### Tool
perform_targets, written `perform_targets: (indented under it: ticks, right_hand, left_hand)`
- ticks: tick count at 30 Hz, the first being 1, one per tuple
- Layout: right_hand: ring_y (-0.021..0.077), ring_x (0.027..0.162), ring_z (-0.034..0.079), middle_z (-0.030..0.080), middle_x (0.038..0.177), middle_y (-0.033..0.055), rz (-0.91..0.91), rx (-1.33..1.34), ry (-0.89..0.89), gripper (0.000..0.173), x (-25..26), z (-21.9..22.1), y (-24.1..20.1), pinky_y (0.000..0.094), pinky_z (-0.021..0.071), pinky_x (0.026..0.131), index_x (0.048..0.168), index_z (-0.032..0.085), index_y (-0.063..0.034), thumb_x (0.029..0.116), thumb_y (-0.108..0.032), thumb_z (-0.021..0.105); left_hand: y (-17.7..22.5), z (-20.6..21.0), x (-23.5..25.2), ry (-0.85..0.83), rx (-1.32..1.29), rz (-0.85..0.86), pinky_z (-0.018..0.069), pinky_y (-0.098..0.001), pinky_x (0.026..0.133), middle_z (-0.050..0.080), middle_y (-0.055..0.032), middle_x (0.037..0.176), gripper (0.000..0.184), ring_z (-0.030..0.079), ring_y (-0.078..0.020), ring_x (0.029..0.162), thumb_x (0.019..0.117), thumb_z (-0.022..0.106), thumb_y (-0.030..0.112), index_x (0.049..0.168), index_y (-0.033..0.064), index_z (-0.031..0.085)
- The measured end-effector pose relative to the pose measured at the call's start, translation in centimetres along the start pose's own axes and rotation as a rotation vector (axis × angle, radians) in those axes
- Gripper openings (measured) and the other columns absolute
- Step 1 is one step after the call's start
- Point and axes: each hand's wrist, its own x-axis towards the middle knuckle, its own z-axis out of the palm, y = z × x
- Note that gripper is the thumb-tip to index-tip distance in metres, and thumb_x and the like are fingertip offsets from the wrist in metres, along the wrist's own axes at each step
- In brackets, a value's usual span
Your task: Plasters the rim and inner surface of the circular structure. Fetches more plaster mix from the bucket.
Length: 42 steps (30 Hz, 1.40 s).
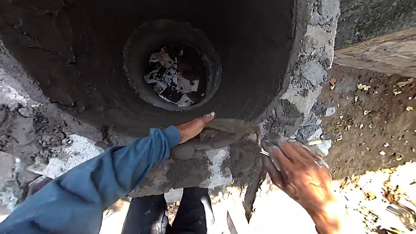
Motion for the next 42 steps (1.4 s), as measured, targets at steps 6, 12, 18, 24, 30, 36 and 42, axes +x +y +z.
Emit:
perform_targets:
  ticks: [6, 12, 18, 24, 30, 36, 42]
  right_hand:
    - [0.0272, 0.064, 0.062, 0.06, 0.086, 0.0084, 0.126, 0.064, -0.342, 0.04, 6.1, -5.8, 3.8, 0.0464, 0.0476, 0.048, 0.098, 0.07, -0.0087, 0.0987, -0.04, 0.045]
    - [0.0281, 0.072, 0.063, 0.062, 0.076, 0.0108, 0.218, 0.018, -1.145, 0.035, 19.6, -0.5, 4.4, 0.05, 0.0493, 0.066, 0.09, 0.067, -0.0085, 0.1077, -0.035, 0.053]
    - [0.0188, 0.057, 0.058, 0.06, 0.068, 0.0084, 0.283, 0.001, -1.346, 0.038, 22.2, 1.0, 1.6, 0.037, 0.0479, 0.056, 0.086, 0.064, -0.0065, 0.1082, -0.035, 0.053]
    - [0.0347, 0.086, 0.066, 0.064, 0.086, 0.0142, 0.09, -0.086, -1.302, 0.026, 21.5, 0.2, -1.7, 0.0567, 0.0503, 0.069, 0.091, 0.066, -0.0076, 0.1018, -0.031, 0.061]
    - [0.0346, 0.095, 0.067, 0.067, 0.097, 0.0139, 0.054, -0.15, -1.344, 0.017, 21.1, -1.2, -4.0, 0.055, 0.0524, 0.072, 0.101, 0.069, -0.0076, 0.1009, -0.023, 0.061]
    - [0.0389, 0.103, 0.065, 0.066, 0.105, 0.0222, 0.097, -0.135, -1.402, 0.018, 22.0, -5.3, -6.0, 0.0548, 0.0509, 0.082, 0.111, 0.067, 0.0047, 0.104, -0.01, 0.059]
    - [0.0335, 0.094, 0.067, 0.067, 0.098, 0.0137, -0.009, -0.255, -1.361, 0.011, 21.4, -3.5, -4.9, 0.0523, 0.0541, 0.074, 0.101, 0.071, -0.0064, 0.0986, -0.016, 0.065]
  left_hand:
    - [1.3, 0.6, -0.9, -0.028, 0.342, 0.039, 0.0285, -0.0528, 0.121, 0.049, -0.0147, 0.154, 0.059, 0.04, -0.028, 0.147, 0.1122, 0.02, 0.044, 0.149, 0.0103, 0.051]
    - [1.4, 1.0, -1.1, -0.038, 0.375, 0.087, 0.0173, -0.0464, 0.127, 0.023, -0.0073, 0.17, 0.056, 0.022, -0.0205, 0.156, 0.113, 0.019, 0.037, 0.163, 0.0117, 0.026]
    - [2.7, 0.8, -1.5, -0.034, 0.334, -0.021, 0.0174, -0.0513, 0.126, 0.018, -0.0098, 0.171, 0.069, 0.021, -0.0242, 0.157, 0.1096, 0.013, 0.053, 0.165, 0.0123, 0.015]
    - [3.7, 1.0, -1.4, -0.058, 0.336, -0.063, 0.0246, -0.0598, 0.121, 0.038, -0.0164, 0.162, 0.079, 0.033, -0.0319, 0.151, 0.1062, 0.008, 0.061, 0.158, 0.0081, 0.036]
    - [3.2, 0.4, -0.6, -0.095, 0.349, -0.095, 0.0291, -0.0643, 0.116, 0.047, -0.0226, 0.154, 0.085, 0.04, -0.0371, 0.146, 0.1048, 0.006, 0.063, 0.151, 0.0034, 0.046]
    - [2.1, -0.3, -0.2, -0.112, 0.262, -0.084, 0.0247, -0.0621, 0.12, 0.04, -0.0184, 0.16, 0.085, 0.034, -0.0344, 0.151, 0.1038, 0.006, 0.065, 0.156, 0.0067, 0.041]
    - [2.2, -0.7, -0.3, -0.136, 0.243, -0.115, 0.0264, -0.0627, 0.118, 0.043, -0.0177, 0.158, 0.087, 0.037, -0.0351, 0.149, 0.1023, 0.006, 0.068, 0.154, 0.0098, 0.044]
